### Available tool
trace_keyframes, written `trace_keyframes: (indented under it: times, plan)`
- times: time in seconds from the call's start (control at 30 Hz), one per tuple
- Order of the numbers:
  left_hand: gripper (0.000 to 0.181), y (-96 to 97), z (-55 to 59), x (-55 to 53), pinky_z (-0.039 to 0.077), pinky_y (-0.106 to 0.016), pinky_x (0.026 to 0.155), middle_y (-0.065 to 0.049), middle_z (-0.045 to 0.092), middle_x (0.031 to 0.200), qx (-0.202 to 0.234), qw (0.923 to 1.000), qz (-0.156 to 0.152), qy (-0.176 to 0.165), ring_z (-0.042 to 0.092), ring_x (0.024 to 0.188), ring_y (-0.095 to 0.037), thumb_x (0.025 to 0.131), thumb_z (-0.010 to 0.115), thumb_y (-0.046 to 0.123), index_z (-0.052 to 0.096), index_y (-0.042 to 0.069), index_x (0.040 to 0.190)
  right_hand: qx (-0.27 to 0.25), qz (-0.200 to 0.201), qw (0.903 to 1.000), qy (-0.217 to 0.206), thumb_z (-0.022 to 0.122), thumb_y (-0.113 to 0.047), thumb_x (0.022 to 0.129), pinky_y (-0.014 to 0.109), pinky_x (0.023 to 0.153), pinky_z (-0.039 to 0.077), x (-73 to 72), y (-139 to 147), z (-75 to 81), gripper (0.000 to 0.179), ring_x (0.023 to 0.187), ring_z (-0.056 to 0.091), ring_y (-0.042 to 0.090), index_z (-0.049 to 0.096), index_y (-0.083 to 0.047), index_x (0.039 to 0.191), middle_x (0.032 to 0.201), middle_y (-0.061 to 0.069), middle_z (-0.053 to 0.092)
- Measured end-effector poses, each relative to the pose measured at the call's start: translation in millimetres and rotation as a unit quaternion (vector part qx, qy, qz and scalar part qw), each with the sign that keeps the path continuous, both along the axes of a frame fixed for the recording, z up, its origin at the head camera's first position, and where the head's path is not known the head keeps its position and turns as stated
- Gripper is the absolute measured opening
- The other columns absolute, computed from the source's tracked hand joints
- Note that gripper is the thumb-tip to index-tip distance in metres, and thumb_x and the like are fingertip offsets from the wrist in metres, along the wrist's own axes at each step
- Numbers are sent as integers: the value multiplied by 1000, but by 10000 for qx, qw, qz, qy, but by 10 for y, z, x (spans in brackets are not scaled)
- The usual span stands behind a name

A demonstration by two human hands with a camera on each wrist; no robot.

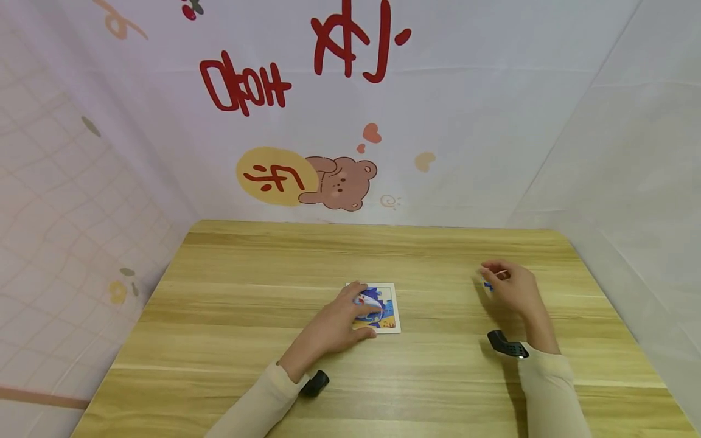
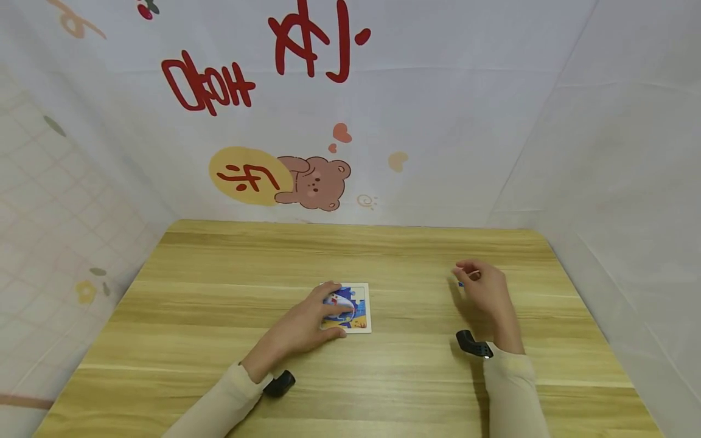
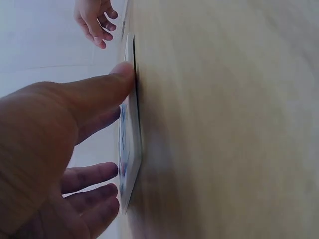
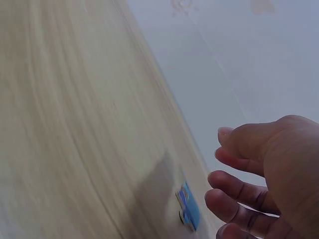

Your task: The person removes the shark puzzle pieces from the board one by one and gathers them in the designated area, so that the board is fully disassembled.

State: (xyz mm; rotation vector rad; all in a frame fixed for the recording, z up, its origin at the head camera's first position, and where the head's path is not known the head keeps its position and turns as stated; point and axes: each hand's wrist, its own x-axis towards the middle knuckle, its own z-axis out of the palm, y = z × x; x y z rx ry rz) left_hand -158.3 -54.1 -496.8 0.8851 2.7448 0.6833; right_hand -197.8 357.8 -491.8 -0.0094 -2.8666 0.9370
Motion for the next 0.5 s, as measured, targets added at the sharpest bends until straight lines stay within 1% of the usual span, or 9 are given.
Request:
trace_keyframes:
  times: [0.07,0.17,0.27,0.5]
  plan:
    - [50,-31,23,-1,40,-50,120,-9,32,167,-13,10000,19,-95,24,158,-31,93,75,44,64,31,141,-14,69,9999,95,61,-35,104,28,72,51,-21,-79,11,37,99,67,33,71,-6,124,108,16,74]
    - [54,-83,58,2,40,-51,120,-9,33,167,-48,9999,-41,-159,23,159,-32,92,77,41,63,31,143,-87,209,9996,195,62,-32,103,27,71,52,-46,-208,21,35,97,68,31,72,-6,124,107,14,74]
    - [55,-126,83,7,40,-51,119,-9,33,167,-99,9997,-109,-195,23,159,-32,91,77,39,62,32,144,-176,383,9988,250,63,-28,102,26,71,52,-53,-337,24,33,95,68,31,71,-5,125,108,14,72]
    - [53,-145,63,5,38,-51,121,-6,32,169,-139,9996,-145,-180,21,159,-31,94,75,40,61,35,144,-346,742,9956,451,67,-19,100,22,69,53,-77,-619,22,33,91,70,30,68,-1,127,106,16,72]
